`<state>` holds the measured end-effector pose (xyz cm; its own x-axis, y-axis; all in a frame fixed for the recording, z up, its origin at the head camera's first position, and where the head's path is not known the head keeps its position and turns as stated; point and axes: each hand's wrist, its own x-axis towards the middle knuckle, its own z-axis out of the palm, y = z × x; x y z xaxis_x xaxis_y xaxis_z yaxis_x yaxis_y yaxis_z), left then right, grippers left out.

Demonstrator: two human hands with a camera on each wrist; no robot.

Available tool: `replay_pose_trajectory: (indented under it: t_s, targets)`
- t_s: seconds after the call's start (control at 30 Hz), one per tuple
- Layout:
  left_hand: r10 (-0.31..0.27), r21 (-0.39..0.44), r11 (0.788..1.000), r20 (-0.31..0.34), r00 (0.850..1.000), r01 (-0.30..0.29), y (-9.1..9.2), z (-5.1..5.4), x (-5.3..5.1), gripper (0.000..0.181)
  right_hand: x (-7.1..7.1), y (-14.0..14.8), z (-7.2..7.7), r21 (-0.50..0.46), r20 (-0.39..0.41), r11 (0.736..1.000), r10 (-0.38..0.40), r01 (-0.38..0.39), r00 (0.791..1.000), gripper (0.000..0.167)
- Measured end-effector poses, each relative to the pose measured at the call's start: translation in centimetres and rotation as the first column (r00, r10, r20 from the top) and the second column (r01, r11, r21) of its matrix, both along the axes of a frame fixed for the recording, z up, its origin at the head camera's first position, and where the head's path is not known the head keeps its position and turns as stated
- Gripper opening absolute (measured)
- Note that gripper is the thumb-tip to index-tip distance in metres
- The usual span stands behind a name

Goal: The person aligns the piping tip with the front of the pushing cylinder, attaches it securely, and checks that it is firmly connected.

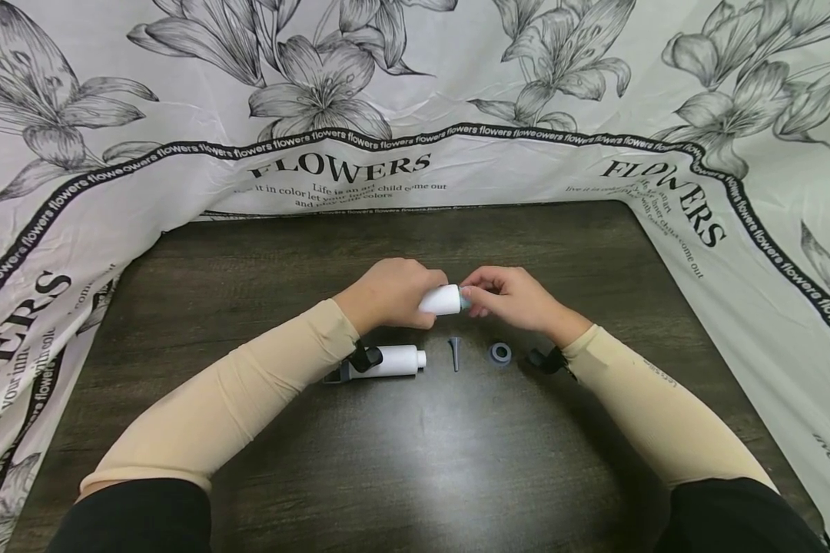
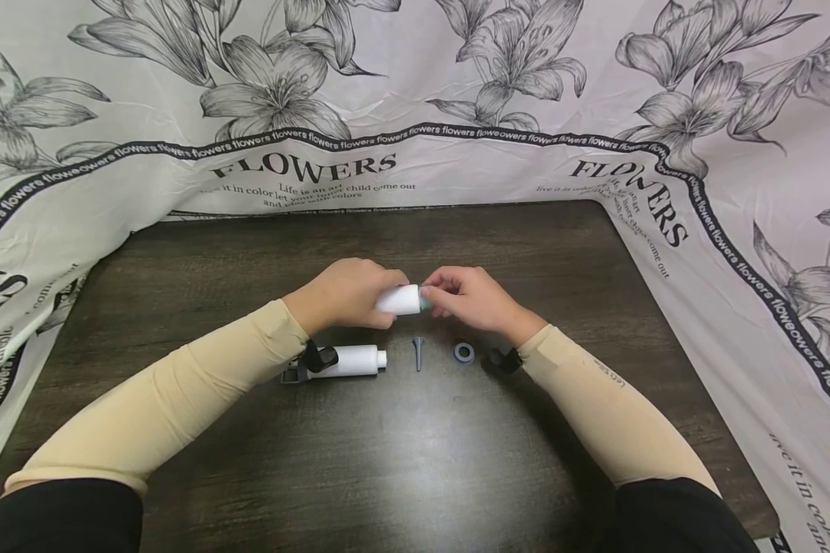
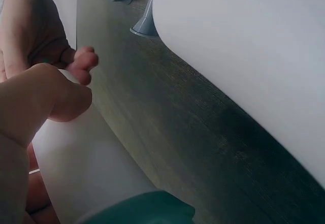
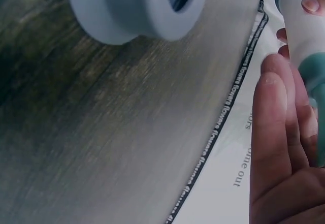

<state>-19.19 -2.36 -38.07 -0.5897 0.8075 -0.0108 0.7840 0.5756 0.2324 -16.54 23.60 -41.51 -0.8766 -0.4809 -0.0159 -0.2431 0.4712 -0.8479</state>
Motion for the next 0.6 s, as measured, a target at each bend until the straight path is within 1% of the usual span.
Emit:
replay_pose_trajectory:
  t_s: [0.13, 0.27, 0.33, 0.4, 0.47, 0.6]
  targets:
    - [-0.002, -0.001, 1.000, -0.006, 1.000, 0.002, -0.05, 0.03, -0.09, 0.043, -0.09, -0.09, 0.02, 0.032, 0.008, 0.999, -0.019, 0.019, 1.000, 0.031]
    - [0.001, -0.003, 1.000, 0.006, 1.000, -0.001, -0.05, 0.17, -0.09, 0.043, -0.10, 0.16, 0.21, 0.088, -0.063, 0.995, -0.032, 0.037, 0.997, 0.035]
    - [0.007, -0.008, 1.000, 0.010, 1.000, -0.007, -0.05, 0.21, -0.09, 0.044, -0.05, 0.34, 0.28, 0.092, -0.108, 0.995, -0.028, 0.038, 0.994, 0.036]
    - [0.014, -0.015, 1.000, 0.010, 1.000, -0.014, -0.04, 0.19, -0.12, 0.044, -0.06, 0.47, 0.29, 0.075, -0.157, 0.997, -0.012, 0.024, 0.988, 0.038]
    - [0.024, -0.024, 0.999, 0.013, 1.000, -0.023, -0.05, 0.15, -0.19, 0.044, -0.01, 0.50, 0.20, 0.033, -0.199, 0.999, 0.012, -0.006, 0.980, 0.041]
    - [0.033, -0.026, 0.999, 0.022, 0.999, -0.032, -0.20, -0.17, -0.26, 0.044, 0.12, 0.20, -0.37, -0.047, -0.282, 0.996, 0.053, -0.069, 0.958, 0.041]
